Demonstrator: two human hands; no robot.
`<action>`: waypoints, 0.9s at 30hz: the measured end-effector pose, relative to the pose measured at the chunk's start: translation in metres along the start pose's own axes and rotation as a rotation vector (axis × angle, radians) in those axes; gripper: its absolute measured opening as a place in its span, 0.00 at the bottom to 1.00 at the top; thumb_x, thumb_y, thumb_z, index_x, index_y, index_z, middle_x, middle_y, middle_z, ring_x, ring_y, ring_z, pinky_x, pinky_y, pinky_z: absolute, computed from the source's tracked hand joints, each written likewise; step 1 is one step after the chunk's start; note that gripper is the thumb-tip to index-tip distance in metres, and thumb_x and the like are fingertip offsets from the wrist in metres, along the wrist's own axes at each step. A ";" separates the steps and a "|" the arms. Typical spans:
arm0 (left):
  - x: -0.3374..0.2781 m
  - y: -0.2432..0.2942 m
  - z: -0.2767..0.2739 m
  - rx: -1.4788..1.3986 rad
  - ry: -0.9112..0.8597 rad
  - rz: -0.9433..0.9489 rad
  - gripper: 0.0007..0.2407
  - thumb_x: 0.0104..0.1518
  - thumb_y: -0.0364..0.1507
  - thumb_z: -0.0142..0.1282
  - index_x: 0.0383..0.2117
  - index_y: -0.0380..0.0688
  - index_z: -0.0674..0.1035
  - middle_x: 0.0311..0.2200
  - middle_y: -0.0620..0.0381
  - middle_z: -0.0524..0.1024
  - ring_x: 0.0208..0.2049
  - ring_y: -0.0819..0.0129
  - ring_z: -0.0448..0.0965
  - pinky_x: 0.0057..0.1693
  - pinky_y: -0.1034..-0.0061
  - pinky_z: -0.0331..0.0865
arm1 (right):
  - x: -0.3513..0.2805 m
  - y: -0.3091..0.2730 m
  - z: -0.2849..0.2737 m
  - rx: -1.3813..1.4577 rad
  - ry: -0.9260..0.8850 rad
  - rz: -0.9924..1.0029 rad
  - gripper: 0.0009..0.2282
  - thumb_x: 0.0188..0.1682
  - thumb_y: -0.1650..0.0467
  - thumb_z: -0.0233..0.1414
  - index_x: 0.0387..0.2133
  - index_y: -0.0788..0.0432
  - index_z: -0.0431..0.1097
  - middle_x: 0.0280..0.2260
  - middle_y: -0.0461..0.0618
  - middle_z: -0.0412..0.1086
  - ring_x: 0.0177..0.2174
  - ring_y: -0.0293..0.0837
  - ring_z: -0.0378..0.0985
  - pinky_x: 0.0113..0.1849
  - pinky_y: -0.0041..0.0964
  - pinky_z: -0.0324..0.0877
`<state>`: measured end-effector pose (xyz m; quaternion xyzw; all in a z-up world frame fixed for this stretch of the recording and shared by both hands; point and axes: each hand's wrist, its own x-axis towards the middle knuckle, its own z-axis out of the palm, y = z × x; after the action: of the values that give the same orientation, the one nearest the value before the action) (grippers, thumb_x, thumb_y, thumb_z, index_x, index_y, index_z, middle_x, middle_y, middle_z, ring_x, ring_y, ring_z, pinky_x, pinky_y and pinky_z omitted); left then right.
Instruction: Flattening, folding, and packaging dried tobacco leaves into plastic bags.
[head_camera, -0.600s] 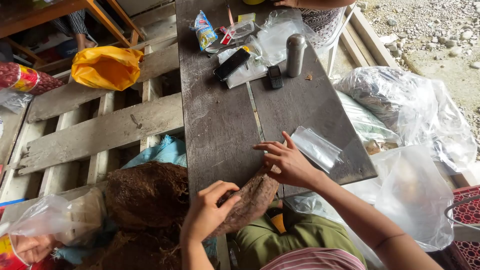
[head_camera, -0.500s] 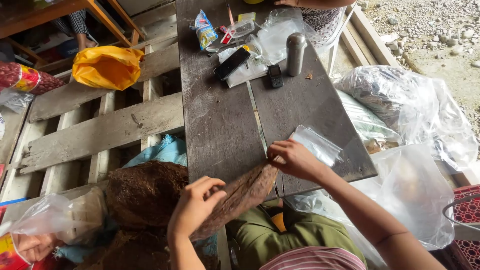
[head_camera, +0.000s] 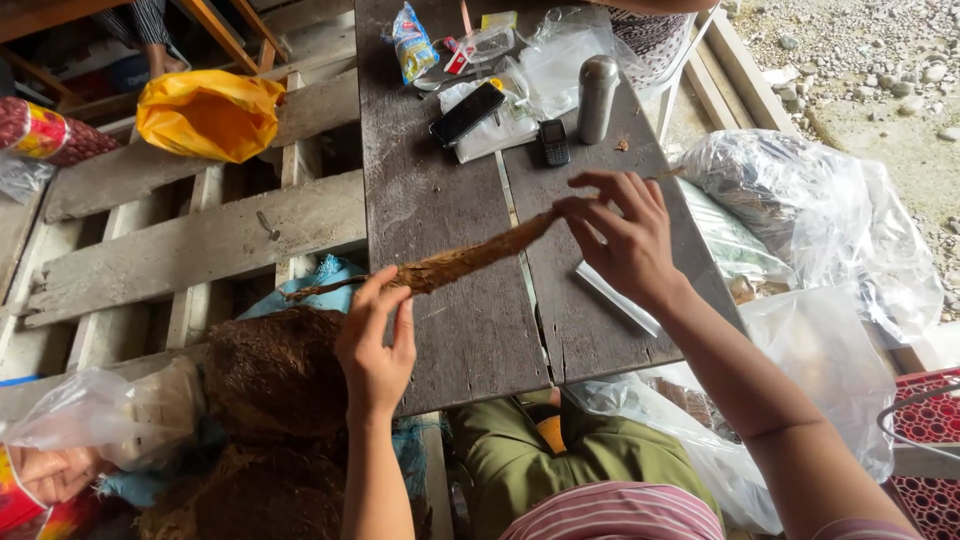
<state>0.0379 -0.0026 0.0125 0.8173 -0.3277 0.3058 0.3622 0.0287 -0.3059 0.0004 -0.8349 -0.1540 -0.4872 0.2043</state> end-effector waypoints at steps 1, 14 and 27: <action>-0.010 -0.001 0.006 -0.001 0.000 -0.008 0.03 0.58 0.18 0.53 0.35 0.37 0.77 0.45 0.44 0.76 0.45 0.52 0.79 0.48 0.64 0.75 | -0.014 0.003 0.002 0.003 -0.008 0.000 0.03 0.48 0.72 0.57 0.32 0.50 0.76 0.42 0.45 0.71 0.31 0.43 0.68 0.32 0.34 0.56; -0.131 -0.046 0.082 0.061 -0.542 -0.326 0.04 0.58 0.31 0.57 0.33 0.46 0.79 0.45 0.56 0.70 0.34 0.53 0.83 0.35 0.68 0.81 | -0.118 0.005 0.033 0.146 -0.818 0.247 0.09 0.46 0.69 0.55 0.39 0.58 0.74 0.35 0.55 0.75 0.32 0.51 0.79 0.35 0.41 0.71; -0.115 -0.062 0.173 0.315 -0.664 -0.474 0.29 0.63 0.50 0.36 0.67 0.50 0.56 0.68 0.45 0.50 0.69 0.47 0.46 0.66 0.38 0.38 | -0.144 0.007 0.130 -0.086 -0.947 0.227 0.24 0.53 0.54 0.40 0.63 0.39 0.55 0.66 0.47 0.48 0.65 0.53 0.47 0.57 0.72 0.40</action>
<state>0.0614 -0.0715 -0.1918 0.9691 -0.1792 -0.0188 0.1685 0.0601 -0.2565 -0.1847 -0.9841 -0.1176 -0.0344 0.1289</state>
